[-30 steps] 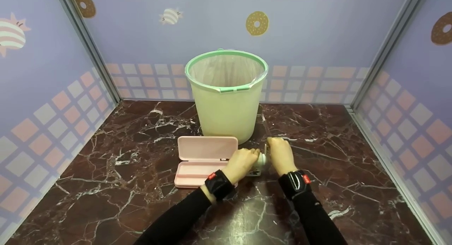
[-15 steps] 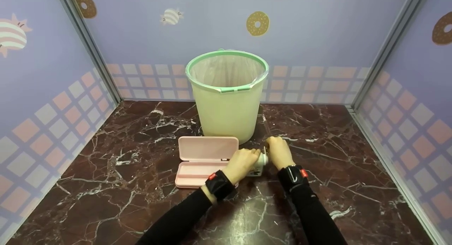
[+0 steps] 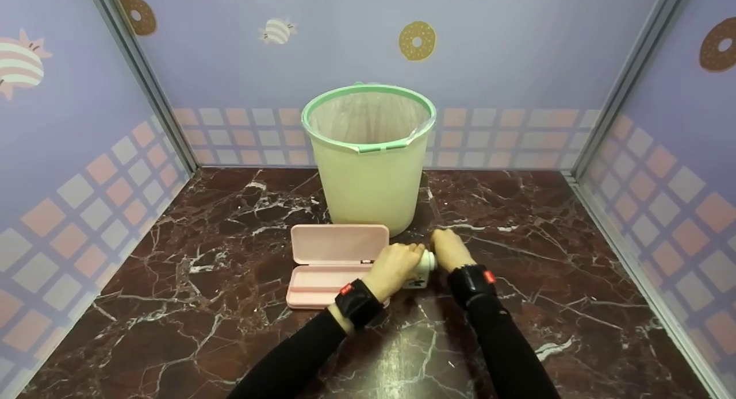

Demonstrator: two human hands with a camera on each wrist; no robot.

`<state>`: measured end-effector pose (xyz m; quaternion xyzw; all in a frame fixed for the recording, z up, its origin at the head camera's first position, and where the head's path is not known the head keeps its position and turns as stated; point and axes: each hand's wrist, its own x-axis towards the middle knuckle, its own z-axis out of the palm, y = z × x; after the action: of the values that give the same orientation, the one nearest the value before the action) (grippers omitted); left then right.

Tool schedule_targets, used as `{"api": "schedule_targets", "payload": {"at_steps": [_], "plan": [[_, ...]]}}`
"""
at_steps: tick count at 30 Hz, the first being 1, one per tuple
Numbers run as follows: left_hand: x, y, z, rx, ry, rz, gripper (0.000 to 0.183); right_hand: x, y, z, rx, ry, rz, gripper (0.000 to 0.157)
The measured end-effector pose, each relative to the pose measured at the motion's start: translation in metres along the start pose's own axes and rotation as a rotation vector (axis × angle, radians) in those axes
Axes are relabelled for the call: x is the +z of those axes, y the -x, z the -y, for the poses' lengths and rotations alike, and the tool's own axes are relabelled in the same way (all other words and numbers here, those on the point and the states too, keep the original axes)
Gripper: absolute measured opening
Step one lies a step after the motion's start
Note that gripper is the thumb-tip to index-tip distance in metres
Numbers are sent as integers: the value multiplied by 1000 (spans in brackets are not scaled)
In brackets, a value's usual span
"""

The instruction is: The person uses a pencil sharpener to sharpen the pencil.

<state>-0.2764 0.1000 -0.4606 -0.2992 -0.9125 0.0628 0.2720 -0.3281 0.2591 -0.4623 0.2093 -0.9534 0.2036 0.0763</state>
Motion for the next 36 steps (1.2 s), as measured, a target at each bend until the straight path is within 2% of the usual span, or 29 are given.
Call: {"api": "schedule_targets", "payload": {"at_steps": [2,7,10,14,16,24,29,36], "plan": [[0,0,-1,-2,2,1,9,2,3,-2,0,-10,52,20],[1,-1,-2,-4,-4,1,10,1,10,-6,-41,-35,82,19],[2,0,-2,-4,-14,11,12,-1,14,-6,-45,-77,139,16],[3,3,-2,-27,-31,19,12,-3,20,-6,8,-214,271,13],[2,3,-3,-37,-36,23,11,-3,23,-6,33,-256,301,16],[-2,0,-5,-62,-8,58,11,-10,34,-1,71,-224,280,17],[-3,-2,-7,-78,-12,69,11,-14,41,4,48,-185,261,16],[-4,-4,-8,-77,-22,64,11,-18,51,10,-45,-166,227,17]]}}
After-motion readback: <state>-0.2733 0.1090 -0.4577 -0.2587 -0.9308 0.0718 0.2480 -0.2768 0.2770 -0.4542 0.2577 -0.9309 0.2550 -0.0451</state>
